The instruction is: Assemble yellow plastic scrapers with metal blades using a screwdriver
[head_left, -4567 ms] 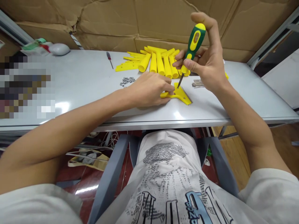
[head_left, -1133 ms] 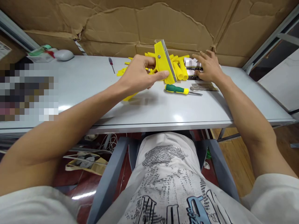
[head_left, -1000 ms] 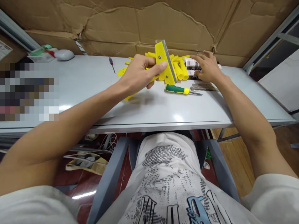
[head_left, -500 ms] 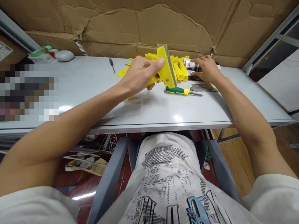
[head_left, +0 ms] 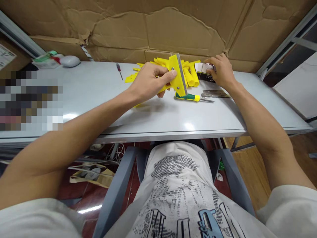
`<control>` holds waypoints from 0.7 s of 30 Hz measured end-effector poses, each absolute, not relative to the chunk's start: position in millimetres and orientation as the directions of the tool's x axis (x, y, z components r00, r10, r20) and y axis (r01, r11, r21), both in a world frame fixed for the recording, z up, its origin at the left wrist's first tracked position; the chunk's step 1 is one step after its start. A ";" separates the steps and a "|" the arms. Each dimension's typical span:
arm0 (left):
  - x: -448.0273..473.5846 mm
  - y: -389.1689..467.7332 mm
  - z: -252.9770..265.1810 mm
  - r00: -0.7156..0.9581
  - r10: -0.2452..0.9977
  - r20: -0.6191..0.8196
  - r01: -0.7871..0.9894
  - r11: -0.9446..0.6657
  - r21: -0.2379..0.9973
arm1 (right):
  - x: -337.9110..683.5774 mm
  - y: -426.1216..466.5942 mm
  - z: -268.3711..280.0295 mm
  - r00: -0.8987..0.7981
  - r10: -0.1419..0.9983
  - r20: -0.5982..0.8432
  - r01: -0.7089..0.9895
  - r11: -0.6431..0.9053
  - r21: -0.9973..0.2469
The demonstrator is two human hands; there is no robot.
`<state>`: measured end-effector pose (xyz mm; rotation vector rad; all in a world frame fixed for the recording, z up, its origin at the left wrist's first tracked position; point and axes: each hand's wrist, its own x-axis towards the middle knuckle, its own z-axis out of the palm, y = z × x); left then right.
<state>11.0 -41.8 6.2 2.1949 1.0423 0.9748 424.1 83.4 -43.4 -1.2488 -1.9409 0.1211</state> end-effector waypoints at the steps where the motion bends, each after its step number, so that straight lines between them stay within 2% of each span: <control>1: 11.2 -41.7 5.9 0.447 0.808 0.384 0.438 -0.572 0.694 | 425.4 86.3 -44.4 -0.180 0.792 0.583 0.676 0.530 -0.511; 4: 11.0 -41.2 5.7 0.448 0.803 0.392 0.436 -0.579 0.688 | 431.5 97.2 -47.9 -0.156 0.797 0.584 0.536 0.565 -0.627; 7: 10.5 -40.7 5.8 0.449 0.808 0.382 0.440 -0.572 0.692 | 437.1 105.4 -50.4 -0.118 0.822 0.557 0.510 0.532 -0.676; 13: 11.5 -41.3 6.3 0.436 0.820 0.370 0.449 -0.554 0.701 | 427.4 95.3 -43.6 -0.077 0.745 0.662 0.497 0.604 -0.623; 21: 12.5 -41.9 11.4 0.403 0.839 0.366 0.385 -0.518 0.764 | 394.3 46.1 -15.5 0.100 0.591 0.801 0.425 0.702 -0.571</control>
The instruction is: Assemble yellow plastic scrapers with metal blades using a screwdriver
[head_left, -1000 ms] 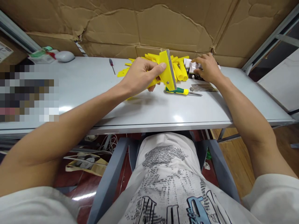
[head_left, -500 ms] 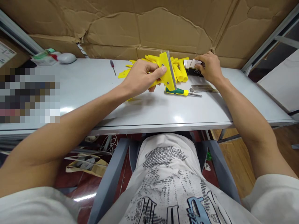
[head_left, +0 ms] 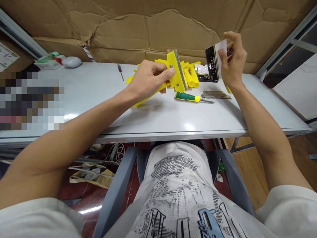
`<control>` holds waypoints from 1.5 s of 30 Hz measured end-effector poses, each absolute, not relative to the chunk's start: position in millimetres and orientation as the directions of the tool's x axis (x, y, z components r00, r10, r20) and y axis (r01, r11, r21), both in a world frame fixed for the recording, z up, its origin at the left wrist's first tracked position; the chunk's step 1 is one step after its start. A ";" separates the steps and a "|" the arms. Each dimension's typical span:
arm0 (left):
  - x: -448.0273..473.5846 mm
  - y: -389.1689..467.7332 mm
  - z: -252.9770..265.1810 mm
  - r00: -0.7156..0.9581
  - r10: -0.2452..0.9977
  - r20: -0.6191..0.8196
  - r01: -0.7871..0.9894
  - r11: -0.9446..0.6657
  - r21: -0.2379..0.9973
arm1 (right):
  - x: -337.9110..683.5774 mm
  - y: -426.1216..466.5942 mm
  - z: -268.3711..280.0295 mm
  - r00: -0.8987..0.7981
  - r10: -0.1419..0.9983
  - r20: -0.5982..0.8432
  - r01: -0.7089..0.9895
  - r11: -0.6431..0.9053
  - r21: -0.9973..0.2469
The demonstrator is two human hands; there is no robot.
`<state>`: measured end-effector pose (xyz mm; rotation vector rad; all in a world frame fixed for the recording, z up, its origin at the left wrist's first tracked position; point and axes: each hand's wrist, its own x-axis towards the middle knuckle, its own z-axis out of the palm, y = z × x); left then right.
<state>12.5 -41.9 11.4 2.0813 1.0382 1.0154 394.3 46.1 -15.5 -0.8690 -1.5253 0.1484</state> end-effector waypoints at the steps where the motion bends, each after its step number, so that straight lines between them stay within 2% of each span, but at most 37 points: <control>1: 12.0 -41.8 11.6 0.394 0.840 0.372 0.364 -0.515 0.776 | 392.7 45.1 -14.4 0.116 0.591 0.798 0.406 0.705 -0.582; 8: 9.0 -35.3 13.3 0.315 0.816 0.484 0.297 -0.569 0.767 | 369.9 26.9 -9.9 0.211 0.727 0.654 0.171 0.631 -0.757; 13: 8.4 -25.8 19.3 0.115 0.832 0.543 0.252 -0.553 0.794 | 333.9 -16.1 3.1 0.083 0.786 0.613 0.225 0.585 -0.779; 16: 8.6 -23.1 20.9 0.021 0.830 0.558 0.244 -0.545 0.802 | 316.4 -25.2 3.1 0.051 0.820 0.570 0.110 0.563 -0.819; 21: 6.0 -19.2 20.9 -0.002 0.837 0.547 0.195 -0.536 0.821 | 305.9 -31.5 1.0 -0.079 0.881 0.466 -0.025 0.466 -0.885; 27: -8.3 7.1 13.7 0.048 0.797 0.601 0.175 -0.599 0.781 | 310.5 -40.2 6.0 -0.061 0.912 0.406 -0.058 0.403 -0.913; 31: -13.7 27.3 10.5 -0.082 0.716 0.694 0.170 -0.676 0.717 | 313.6 -36.9 5.6 -0.108 0.917 0.384 -0.007 0.386 -0.922; 34: -17.4 36.1 17.4 -0.199 0.693 0.693 0.166 -0.673 0.721 | 312.3 -33.1 2.0 -0.137 0.915 0.380 0.027 0.387 -0.922; 36: -21.7 40.0 23.7 -0.236 0.675 0.699 0.198 -0.671 0.714 | 310.1 -32.1 -0.8 -0.144 0.912 0.384 0.031 0.392 -0.919; 40: -27.1 42.3 27.9 -0.197 0.672 0.714 0.349 -0.632 0.691 | 306.3 -33.1 -4.0 -0.179 0.910 0.374 0.030 0.385 -0.923; 42: -23.7 38.4 25.0 -0.180 0.695 0.696 0.290 -0.638 0.713 | 305.7 -33.6 -4.8 -0.206 0.911 0.356 0.030 0.370 -0.929; 45: -14.8 29.3 18.8 -0.216 0.690 0.691 0.062 -0.697 0.715 | 306.0 -33.2 -6.5 -0.215 0.914 0.345 0.017 0.357 -0.934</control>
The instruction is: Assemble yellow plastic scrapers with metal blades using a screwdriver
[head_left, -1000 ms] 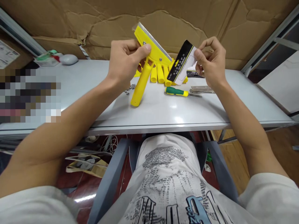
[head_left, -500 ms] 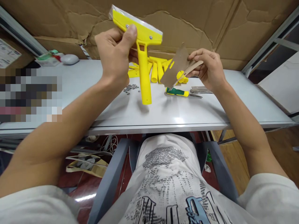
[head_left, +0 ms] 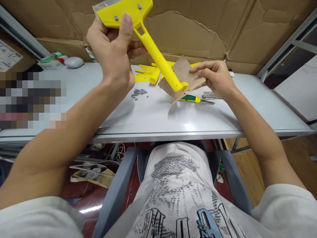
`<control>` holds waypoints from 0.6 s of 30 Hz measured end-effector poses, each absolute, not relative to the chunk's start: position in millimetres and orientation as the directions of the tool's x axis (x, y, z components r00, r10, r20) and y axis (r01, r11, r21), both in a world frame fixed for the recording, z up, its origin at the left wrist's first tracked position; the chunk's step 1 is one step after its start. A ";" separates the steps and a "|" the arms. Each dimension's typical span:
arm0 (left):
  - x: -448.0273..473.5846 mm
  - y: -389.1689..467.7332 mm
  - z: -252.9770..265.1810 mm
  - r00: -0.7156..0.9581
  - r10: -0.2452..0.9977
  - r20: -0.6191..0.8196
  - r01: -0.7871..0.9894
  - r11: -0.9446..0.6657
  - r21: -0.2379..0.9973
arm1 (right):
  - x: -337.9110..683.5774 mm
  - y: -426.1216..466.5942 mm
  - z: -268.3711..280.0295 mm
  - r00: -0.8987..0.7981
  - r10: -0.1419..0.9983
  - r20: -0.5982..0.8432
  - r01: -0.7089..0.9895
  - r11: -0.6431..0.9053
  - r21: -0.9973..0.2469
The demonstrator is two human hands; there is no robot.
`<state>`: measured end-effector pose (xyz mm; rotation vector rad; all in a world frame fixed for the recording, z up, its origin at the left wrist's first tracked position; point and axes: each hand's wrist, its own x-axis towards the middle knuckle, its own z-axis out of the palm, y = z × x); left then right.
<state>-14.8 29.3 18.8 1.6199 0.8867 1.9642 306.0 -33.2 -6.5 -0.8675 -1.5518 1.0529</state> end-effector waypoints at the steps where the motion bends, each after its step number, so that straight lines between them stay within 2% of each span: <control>1: -12.8 27.0 16.9 -0.226 0.692 0.686 0.005 -0.703 0.711 | 306.3 -32.6 -7.2 -0.212 0.914 0.345 0.018 0.357 -0.934; 3: -12.1 25.0 13.9 -0.209 0.703 0.679 -0.029 -0.699 0.715 | 307.1 -30.8 -8.7 -0.213 0.917 0.338 0.033 0.353 -0.935; 7: -17.7 27.7 10.2 -0.095 0.694 0.713 0.041 -0.713 0.700 | 308.2 -26.1 -10.5 -0.231 0.918 0.323 0.022 0.337 -0.941; 12: -19.3 30.1 6.5 -0.037 0.723 0.690 -0.096 -0.690 0.717 | 307.3 -28.5 -9.0 -0.228 0.917 0.326 0.017 0.338 -0.941; 18: -21.2 36.7 3.9 0.040 0.700 0.713 -0.074 -0.710 0.700 | 305.3 -33.1 -5.6 -0.203 0.923 0.327 -0.013 0.331 -0.944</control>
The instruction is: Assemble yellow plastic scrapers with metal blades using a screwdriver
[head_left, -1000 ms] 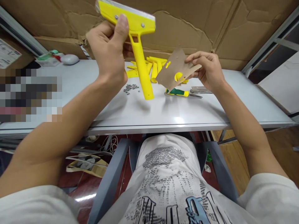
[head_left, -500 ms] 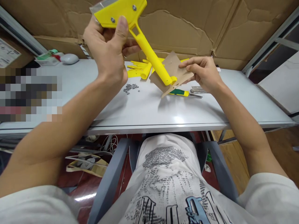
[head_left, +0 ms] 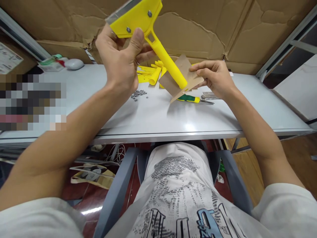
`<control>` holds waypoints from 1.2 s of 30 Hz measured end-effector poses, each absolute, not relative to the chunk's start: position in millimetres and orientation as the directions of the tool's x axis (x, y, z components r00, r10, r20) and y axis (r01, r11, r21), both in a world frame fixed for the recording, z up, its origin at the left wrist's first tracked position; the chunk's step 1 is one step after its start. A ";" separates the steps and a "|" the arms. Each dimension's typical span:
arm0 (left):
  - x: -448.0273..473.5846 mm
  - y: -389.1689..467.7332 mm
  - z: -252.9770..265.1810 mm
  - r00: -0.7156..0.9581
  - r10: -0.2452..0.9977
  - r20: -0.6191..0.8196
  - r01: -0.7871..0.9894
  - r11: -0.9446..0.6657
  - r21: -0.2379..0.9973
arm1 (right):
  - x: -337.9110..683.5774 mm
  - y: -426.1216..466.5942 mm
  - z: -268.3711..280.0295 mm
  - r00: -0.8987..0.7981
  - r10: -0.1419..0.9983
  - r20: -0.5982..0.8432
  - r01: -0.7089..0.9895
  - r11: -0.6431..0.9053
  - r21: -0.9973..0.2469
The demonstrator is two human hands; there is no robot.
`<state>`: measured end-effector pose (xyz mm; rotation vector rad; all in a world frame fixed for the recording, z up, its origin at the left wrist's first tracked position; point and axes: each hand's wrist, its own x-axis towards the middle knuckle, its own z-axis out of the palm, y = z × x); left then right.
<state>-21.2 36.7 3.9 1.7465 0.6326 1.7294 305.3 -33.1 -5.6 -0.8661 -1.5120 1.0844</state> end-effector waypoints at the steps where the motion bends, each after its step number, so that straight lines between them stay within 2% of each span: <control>1: -20.7 36.5 4.3 0.052 0.702 0.711 -0.063 -0.708 0.703 | 305.0 -33.2 -4.9 -0.199 0.925 0.324 -0.018 0.327 -0.945; 6: -12.7 23.7 4.0 0.104 0.729 0.676 -0.030 -0.677 0.735 | 301.2 -37.7 0.2 -0.139 0.924 0.355 -0.038 0.354 -0.935; 10: -3.6 4.3 3.8 0.146 0.690 0.709 -0.052 -0.710 0.702 | 298.2 -42.9 4.2 -0.121 0.920 0.371 -0.069 0.365 -0.928; 16: 2.3 -15.2 12.2 0.199 0.758 0.622 -0.040 -0.628 0.777 | 298.8 -44.4 5.5 -0.121 0.912 0.392 -0.070 0.386 -0.920; 21: 0.1 -1.1 9.6 0.147 0.614 0.776 -0.067 -0.776 0.627 | 297.9 -52.8 7.5 -0.160 0.897 0.413 -0.090 0.403 -0.911; 25: 1.4 -8.7 8.7 0.188 0.491 0.851 0.026 -0.868 0.496 | 297.0 -61.7 10.0 -0.211 0.868 0.449 -0.134 0.430 -0.893; 32: 0.4 3.5 2.0 0.140 0.402 0.905 0.129 -0.913 0.386 | 296.0 -71.0 13.0 -0.240 0.815 0.528 -0.189 0.494 -0.849; 34: 0.7 24.7 -4.7 0.067 0.213 0.975 -0.014 -0.977 0.215 | 294.3 -70.7 12.5 -0.277 0.785 0.554 -0.236 0.503 -0.831; 36: 2.9 42.4 -11.3 0.064 0.319 0.946 -0.036 -0.946 0.322 | 293.8 -67.1 11.1 -0.289 0.774 0.563 -0.231 0.515 -0.826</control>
